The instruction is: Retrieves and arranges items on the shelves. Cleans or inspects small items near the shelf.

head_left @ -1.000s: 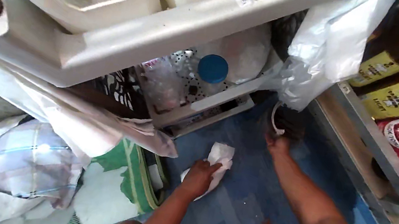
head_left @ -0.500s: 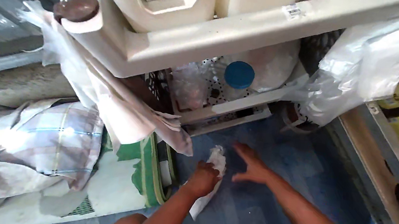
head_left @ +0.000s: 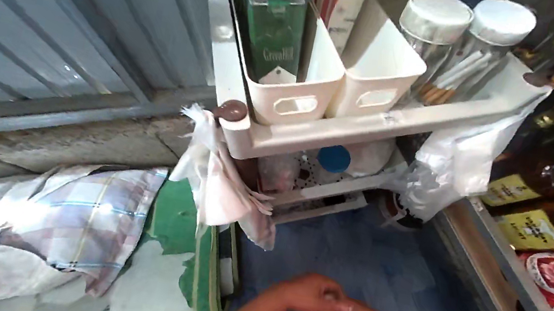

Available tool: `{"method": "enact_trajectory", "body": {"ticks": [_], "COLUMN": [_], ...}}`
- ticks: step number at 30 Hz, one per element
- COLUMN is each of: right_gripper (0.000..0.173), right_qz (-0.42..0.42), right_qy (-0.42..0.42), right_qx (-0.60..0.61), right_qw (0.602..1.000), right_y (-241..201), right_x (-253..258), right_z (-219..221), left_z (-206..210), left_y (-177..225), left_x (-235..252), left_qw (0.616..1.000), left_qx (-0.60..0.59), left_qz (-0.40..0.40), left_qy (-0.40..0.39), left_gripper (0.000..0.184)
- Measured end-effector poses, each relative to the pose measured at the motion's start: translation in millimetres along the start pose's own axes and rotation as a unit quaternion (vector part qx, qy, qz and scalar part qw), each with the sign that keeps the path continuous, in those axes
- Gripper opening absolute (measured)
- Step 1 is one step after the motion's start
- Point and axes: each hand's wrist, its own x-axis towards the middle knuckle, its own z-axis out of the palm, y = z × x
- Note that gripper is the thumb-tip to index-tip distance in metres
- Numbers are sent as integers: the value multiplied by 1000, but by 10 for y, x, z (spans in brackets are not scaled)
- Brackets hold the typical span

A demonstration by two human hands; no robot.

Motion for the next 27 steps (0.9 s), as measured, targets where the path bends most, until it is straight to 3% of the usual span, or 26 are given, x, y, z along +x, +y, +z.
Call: {"method": "enact_trajectory", "body": {"ticks": [2,4,7,9,12,14,15,17,19,21,24,27], "right_gripper": [46,31,17,17,16,35,51,75,80,77,81,94], "right_qz": [-27,-72,-217,-309,-392,-426,-437,-425,-324,-233,-245,-386], "right_qy": [162,331,429,411,402,432,436,430,397,342,352,395], "right_qx": [76,188,337,413,478,468,437,297,136,41,-25,-72], "right_qw": [983,922,810,752,675,643,654,739,848,910,903,831], "right_y": [-239,-676,-1220,-1498,-1903,-2180,-2281,-2361,-2361,-2343,-2162,-1794], "right_x": [-276,-468,-364,-143,275,573,713,971,1114,1181,1112,930], "right_z": [-368,-602,-657,-492,-200,-45,21,100,84,-12,-115,-11], "left_z": [-159,-337,-486,-494,-408,-298,-229,-84,43,108,166,244], "left_y": [106,159,162,165,147,131,109,63,26,13,59,250], "left_x": [-69,-139,-184,-165,-80,-48,-49,-80,-117,-197,-322,-445], "left_qw": [978,925,840,828,851,870,879,893,903,910,907,909], "left_qx": [-78,-141,-180,-220,-239,-228,-219,-197,-181,-158,-172,-187], "left_qz": [75,76,7,-50,-88,-108,-118,-142,-166,-191,-201,-193], "left_qy": [176,345,512,514,459,425,408,380,353,331,328,319], "left_gripper": [37,38,37,40,46,47,49,49,51,53,51,49]}}
